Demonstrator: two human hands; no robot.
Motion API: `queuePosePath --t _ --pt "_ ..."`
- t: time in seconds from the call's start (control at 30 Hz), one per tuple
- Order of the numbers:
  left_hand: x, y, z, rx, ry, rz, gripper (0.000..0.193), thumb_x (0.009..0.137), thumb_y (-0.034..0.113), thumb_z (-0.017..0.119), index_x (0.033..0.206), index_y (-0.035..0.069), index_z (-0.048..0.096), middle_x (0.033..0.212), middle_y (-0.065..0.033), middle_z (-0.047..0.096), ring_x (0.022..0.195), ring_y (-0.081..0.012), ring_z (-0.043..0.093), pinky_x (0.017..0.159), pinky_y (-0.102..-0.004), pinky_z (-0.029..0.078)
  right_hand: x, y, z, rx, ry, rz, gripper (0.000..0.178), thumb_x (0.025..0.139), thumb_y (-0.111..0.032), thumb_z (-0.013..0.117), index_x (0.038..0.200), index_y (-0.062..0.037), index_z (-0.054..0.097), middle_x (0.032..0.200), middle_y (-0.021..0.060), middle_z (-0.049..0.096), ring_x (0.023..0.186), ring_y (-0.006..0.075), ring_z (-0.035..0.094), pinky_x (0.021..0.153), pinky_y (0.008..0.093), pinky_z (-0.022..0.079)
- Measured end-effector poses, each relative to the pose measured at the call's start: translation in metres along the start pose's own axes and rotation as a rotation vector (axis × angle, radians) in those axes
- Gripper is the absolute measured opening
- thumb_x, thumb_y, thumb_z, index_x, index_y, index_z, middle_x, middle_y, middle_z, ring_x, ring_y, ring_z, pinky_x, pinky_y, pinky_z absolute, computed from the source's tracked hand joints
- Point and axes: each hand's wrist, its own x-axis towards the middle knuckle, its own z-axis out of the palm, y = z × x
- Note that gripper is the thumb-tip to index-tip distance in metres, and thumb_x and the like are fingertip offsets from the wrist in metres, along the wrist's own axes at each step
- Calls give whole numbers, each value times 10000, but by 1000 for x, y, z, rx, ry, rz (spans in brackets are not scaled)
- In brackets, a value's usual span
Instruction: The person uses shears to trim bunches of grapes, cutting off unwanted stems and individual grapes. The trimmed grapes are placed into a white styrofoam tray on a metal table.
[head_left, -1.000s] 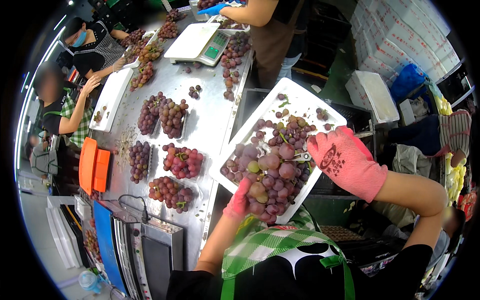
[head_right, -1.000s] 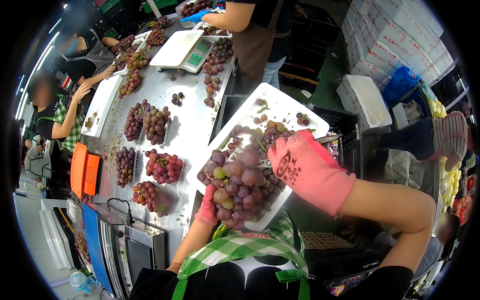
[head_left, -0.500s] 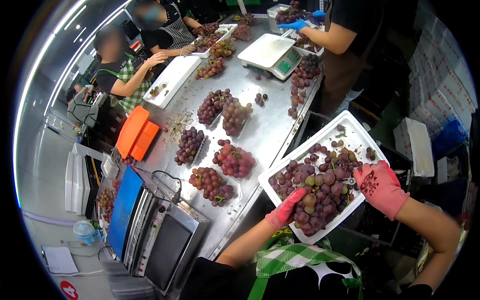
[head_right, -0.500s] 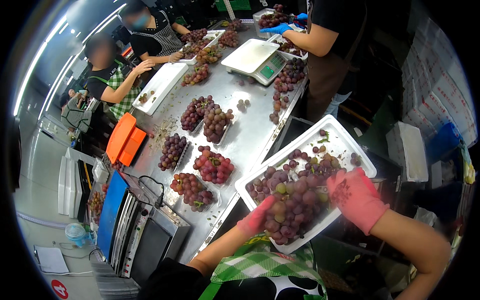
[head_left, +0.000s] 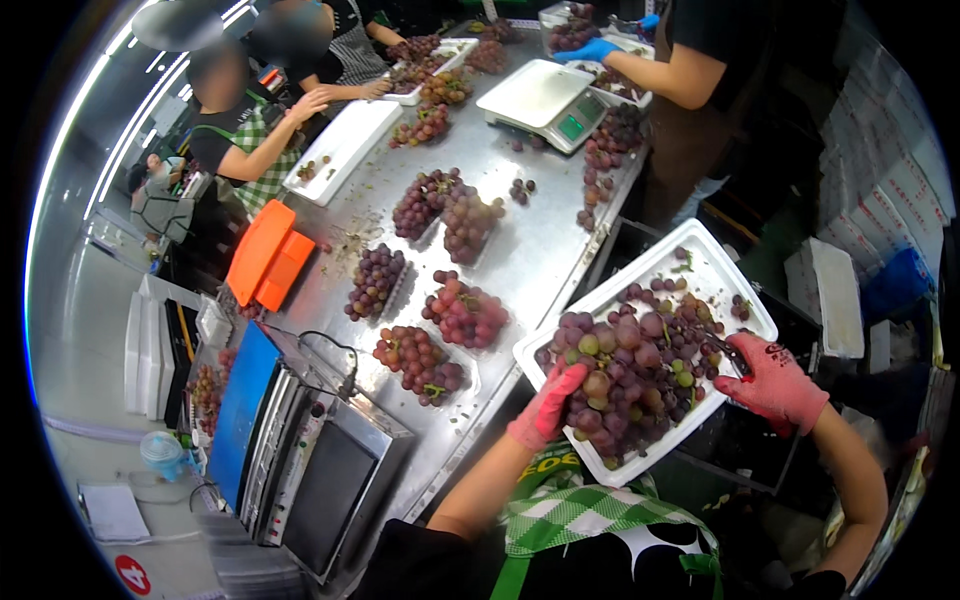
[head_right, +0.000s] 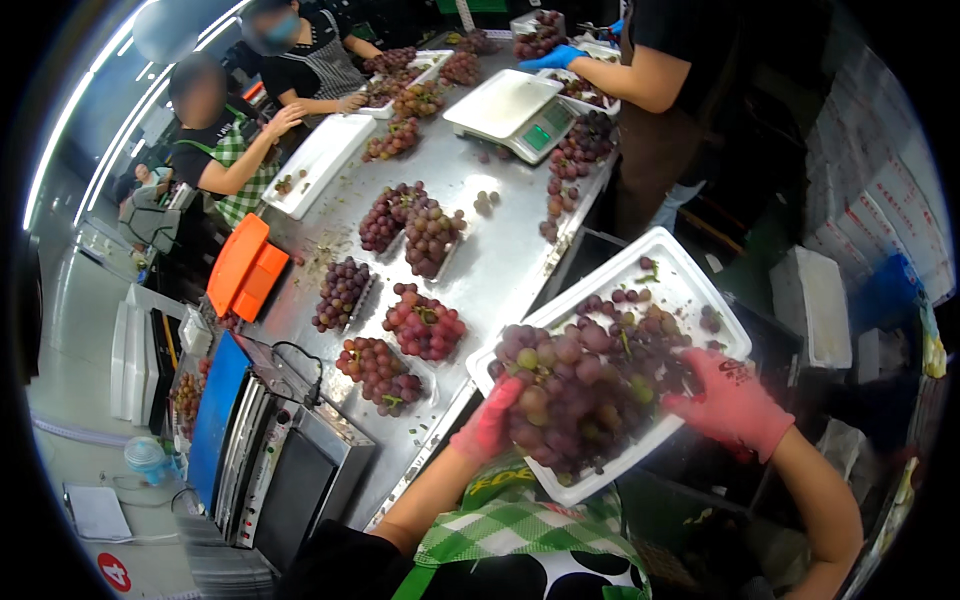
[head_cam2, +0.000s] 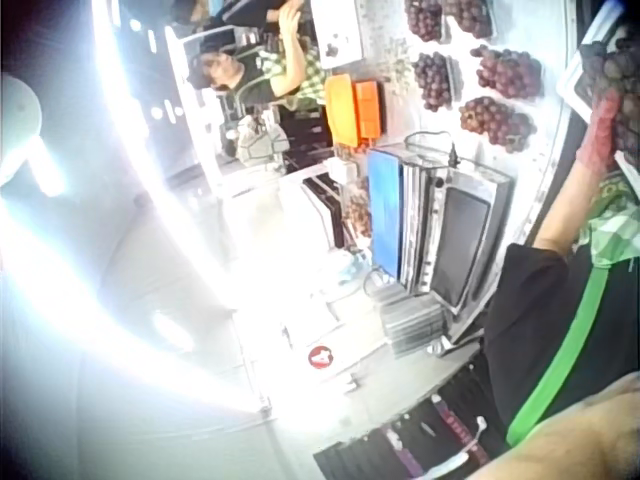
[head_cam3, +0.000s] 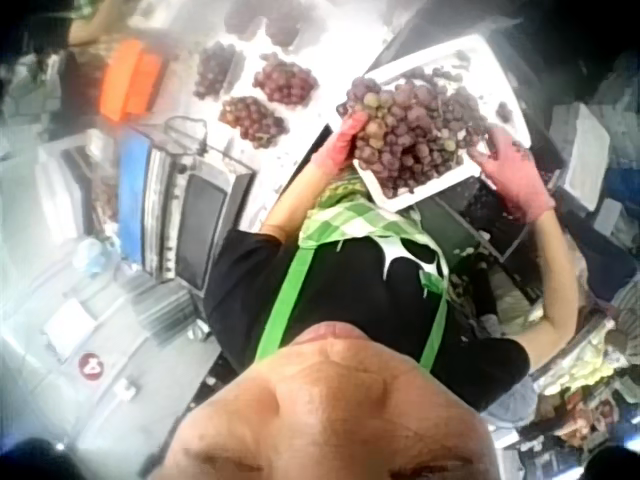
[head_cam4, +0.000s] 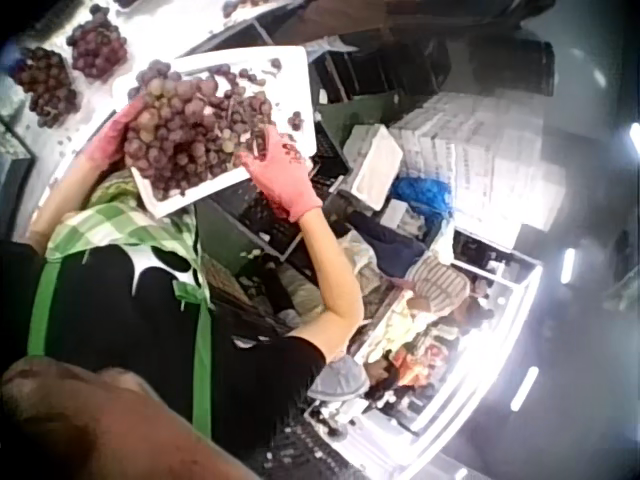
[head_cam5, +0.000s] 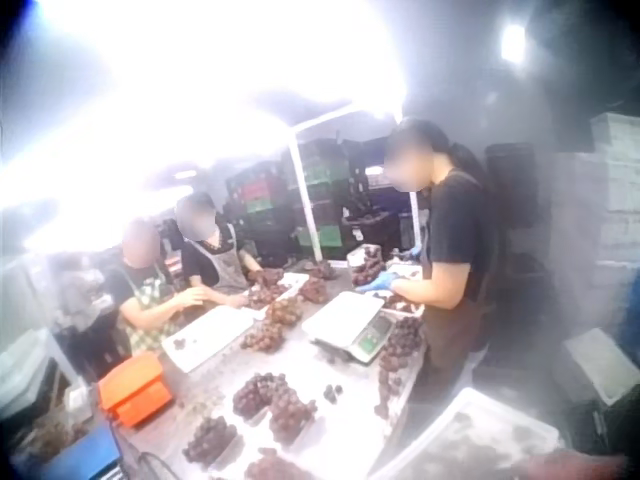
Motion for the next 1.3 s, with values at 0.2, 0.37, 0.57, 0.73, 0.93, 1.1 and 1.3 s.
queuePosePath --t 0.2,0.37,0.57,0.73,0.93,1.1,1.3 --pt "3 3 -2 151 65 -10 577 861 292 547 1328 57 302 1255 -61 444 1126 -175 462 951 -314 383 -19 7 43 -218 207 -316 528 693 -229 668 1157 -74 469 966 128 514 906 310 494 812 374 394" --pt "6 -5 4 137 107 -51 534 834 286 598 1266 68 372 1169 -39 488 1076 -138 484 908 -288 407 -18 -9 50 -560 315 -383 440 726 -293 644 1094 -103 494 882 72 519 853 232 541 764 353 399" --pt "8 -15 2 238 38 -96 572 817 280 613 1289 80 360 1192 -43 487 1089 -166 486 932 -301 393 -18 -11 47 -738 203 -292 334 790 -358 573 978 -93 496 814 69 522 713 234 560 648 358 413" --pt "6 -11 19 283 10 -83 607 789 265 653 1280 59 362 1192 -52 489 1093 -163 484 933 -306 394 -14 -8 38 -645 62 -349 321 798 -365 553 894 -67 485 787 96 541 689 254 581 617 366 442" --pt "4 -11 18 303 29 -115 674 768 265 672 1309 51 333 1247 -61 457 1142 -176 457 963 -318 373 -10 -7 34 -586 13 -388 331 791 -364 562 882 -54 494 749 109 568 697 271 594 631 372 454" --pt "4 -9 18 240 -4 -117 676 774 137 661 1328 50 284 1235 -79 461 1087 -169 503 899 -304 441 -6 -4 29 -480 -128 -351 364 787 -387 570 954 -70 503 725 92 562 724 292 586 637 405 451" --pt "2 -11 17 217 -18 -109 676 761 150 677 1319 55 307 1245 -69 454 1120 -169 476 929 -314 418 -1 -5 24 -327 -312 -264 381 826 -403 528 946 -43 495 744 139 583 737 330 583 661 403 447"
